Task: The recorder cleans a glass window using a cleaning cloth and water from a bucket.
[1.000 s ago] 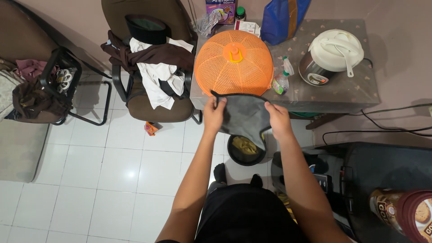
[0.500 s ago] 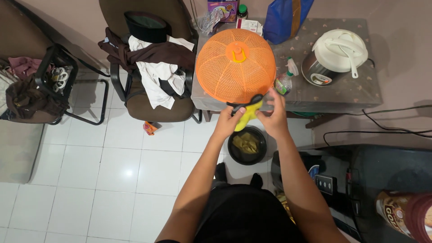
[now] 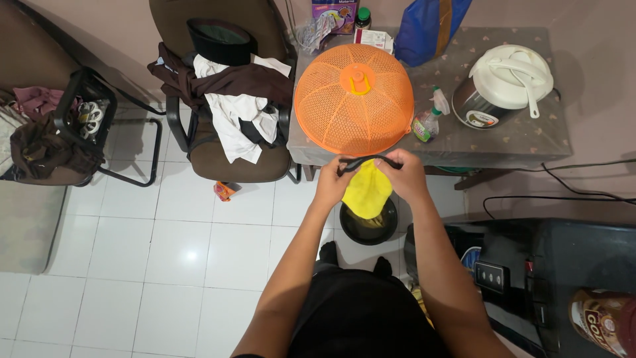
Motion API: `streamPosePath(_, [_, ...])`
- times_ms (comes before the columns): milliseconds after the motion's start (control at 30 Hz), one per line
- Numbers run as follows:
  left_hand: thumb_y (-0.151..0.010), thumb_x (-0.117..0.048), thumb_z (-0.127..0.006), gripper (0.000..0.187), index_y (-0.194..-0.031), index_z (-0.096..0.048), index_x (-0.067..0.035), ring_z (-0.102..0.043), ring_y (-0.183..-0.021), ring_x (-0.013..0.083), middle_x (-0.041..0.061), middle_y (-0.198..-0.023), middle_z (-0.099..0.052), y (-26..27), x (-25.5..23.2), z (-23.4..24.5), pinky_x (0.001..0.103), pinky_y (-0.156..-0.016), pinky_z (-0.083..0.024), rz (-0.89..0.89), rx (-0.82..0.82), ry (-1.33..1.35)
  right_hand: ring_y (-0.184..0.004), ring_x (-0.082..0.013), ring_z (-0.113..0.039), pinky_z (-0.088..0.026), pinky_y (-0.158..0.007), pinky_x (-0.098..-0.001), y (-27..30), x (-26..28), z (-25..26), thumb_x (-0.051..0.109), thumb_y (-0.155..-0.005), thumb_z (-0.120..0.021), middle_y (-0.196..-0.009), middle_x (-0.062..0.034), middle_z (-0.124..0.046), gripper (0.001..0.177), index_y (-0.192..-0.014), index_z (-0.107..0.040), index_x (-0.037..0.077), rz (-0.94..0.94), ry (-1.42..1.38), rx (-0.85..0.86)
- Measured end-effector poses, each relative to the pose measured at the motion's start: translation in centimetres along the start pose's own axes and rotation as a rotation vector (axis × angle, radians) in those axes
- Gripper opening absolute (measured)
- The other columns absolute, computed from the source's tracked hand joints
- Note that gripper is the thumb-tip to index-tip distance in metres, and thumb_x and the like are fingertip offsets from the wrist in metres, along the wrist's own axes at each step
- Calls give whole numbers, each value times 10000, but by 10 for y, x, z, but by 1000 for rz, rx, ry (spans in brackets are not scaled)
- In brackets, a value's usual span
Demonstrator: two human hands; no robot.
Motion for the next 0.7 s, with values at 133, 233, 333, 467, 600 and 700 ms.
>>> streamPosePath(133, [-970, -55, -712, 187, -1133, -674, 29, -585, -826, 53, -1, -922, -699, -5, 33, 4, 242, -717, -475, 91, -17, 29, -703, -49, -588, -490, -635, -261, 2, 9, 2, 169, -890, -814, -778, -21, -689, 232, -914, -668, -9, 74, 143, -55])
streamPosePath(233, [-989, -66, -691, 164, -1122, -670, 26, -574, -802, 48, -24, -902, -686, -9, 21, 3, 237, -705, -470, 120, -7, 55, -688, -58, -595, -491, -627, -268, 6, 11, -1, 168, -883, -814, -755, -34, -691, 227, -941, -691, -13, 68, 223, -51])
streamPosePath(333, [-1002, -86, -669, 156, -1121, -671, 15, -546, -778, 51, -31, -868, -656, -13, 22, 6, 240, -693, -463, 121, -21, -26, -694, -57, -609, -501, -635, -265, 5, 10, -3, 176, -879, -825, -781, -28, -716, 233, -958, -715, -14, 50, 230, -70])
streamPosePath(467, [-1019, -104, -617, 173, -1161, -667, -18, -538, -779, 62, -17, -879, -637, -16, 27, 10, 242, -705, -469, 104, -52, -43, -692, -57, -601, -495, -623, -255, 4, 13, -7, 134, -894, -805, -790, -33, -708, 196, -996, -731, -16, 51, 143, -131])
streamPosePath(600, [-980, -67, -621, 194, -1162, -672, -22, -600, -845, 72, 6, -954, -671, -21, 11, 13, 242, -772, -500, -7, -45, -43, -697, -53, -627, -502, -599, -241, -1, 9, -11, 85, -903, -768, -831, -17, -722, 175, -1035, -711, -16, 19, 33, -159])
streamPosePath(700, [-929, -24, -667, 192, -1116, -706, -4, -611, -857, 99, 34, -971, -664, -28, -9, 18, 252, -780, -496, -125, -64, -151, -716, -53, -649, -521, -592, -242, -9, 6, -11, 78, -904, -759, -854, -16, -727, 176, -1041, -698, -15, 13, -47, -169])
Point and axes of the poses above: each hand's wrist, its own y-axis away from the middle knuckle, its own z-axis out of the back of the hand, x = y × z, the point moved 6 cm from there along -y, towards the middle knuckle
